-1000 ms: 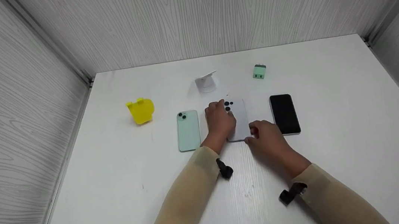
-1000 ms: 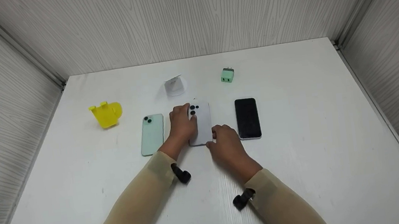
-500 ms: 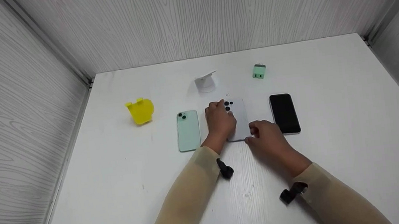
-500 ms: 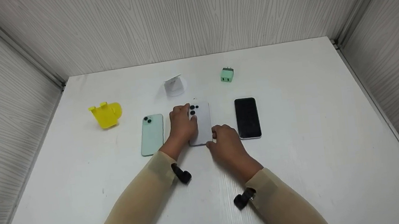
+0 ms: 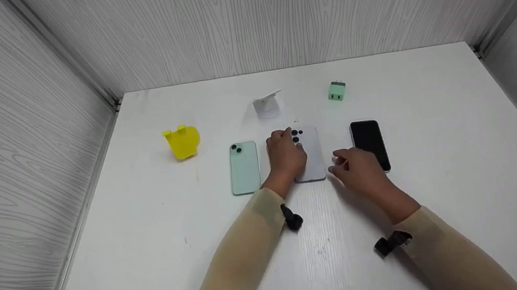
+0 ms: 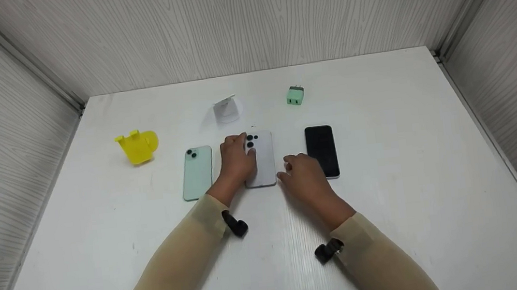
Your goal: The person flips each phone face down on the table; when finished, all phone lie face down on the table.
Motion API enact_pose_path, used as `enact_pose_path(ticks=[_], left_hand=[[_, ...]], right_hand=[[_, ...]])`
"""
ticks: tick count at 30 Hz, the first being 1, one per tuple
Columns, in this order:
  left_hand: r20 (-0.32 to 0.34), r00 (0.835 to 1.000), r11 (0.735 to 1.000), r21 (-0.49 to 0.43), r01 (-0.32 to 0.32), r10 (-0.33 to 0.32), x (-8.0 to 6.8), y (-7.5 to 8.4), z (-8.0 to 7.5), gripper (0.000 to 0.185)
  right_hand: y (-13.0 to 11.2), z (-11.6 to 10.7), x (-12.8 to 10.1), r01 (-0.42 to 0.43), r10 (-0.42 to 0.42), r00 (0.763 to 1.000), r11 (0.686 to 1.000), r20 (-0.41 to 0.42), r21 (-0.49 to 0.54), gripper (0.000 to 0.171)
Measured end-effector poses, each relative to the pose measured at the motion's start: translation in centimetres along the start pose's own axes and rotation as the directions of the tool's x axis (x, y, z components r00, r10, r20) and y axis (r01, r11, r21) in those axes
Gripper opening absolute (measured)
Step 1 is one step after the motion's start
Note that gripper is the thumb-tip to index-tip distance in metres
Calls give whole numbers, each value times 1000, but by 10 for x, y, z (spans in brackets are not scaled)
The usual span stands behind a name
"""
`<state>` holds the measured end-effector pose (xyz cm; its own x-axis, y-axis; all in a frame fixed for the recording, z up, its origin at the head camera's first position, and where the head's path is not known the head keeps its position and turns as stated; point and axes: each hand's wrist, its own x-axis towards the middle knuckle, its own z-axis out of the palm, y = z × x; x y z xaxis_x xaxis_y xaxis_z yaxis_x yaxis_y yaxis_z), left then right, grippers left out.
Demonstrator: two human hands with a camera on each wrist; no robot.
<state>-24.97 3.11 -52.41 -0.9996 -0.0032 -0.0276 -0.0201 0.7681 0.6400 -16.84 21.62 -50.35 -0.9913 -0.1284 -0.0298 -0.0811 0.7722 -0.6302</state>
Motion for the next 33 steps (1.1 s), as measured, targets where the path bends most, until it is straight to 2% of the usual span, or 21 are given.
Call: enact_pose_path(ticks=[8, 17, 26, 33], left_hand=[[0, 1000, 1000, 10, 1, -1, 0, 1, 0, 54], [8, 1000, 1000, 0, 6, -6, 1, -2, 0, 55], [24, 1000, 1000, -17, -3, 3, 1, -4, 1, 56], [19, 1000, 1000, -17, -5, 5, 1, -3, 1, 55]], right_hand=[[23, -27, -5, -37, 35, 999, 999, -41, -36, 46], [53, -56, -12, -78, 74, 994, 995, -82, -57, 53], [72, -63, -15, -127, 123, 989, 991, -86, -35, 56], [78, -63, -14, -143, 140, 988, 989, -70, -44, 57]])
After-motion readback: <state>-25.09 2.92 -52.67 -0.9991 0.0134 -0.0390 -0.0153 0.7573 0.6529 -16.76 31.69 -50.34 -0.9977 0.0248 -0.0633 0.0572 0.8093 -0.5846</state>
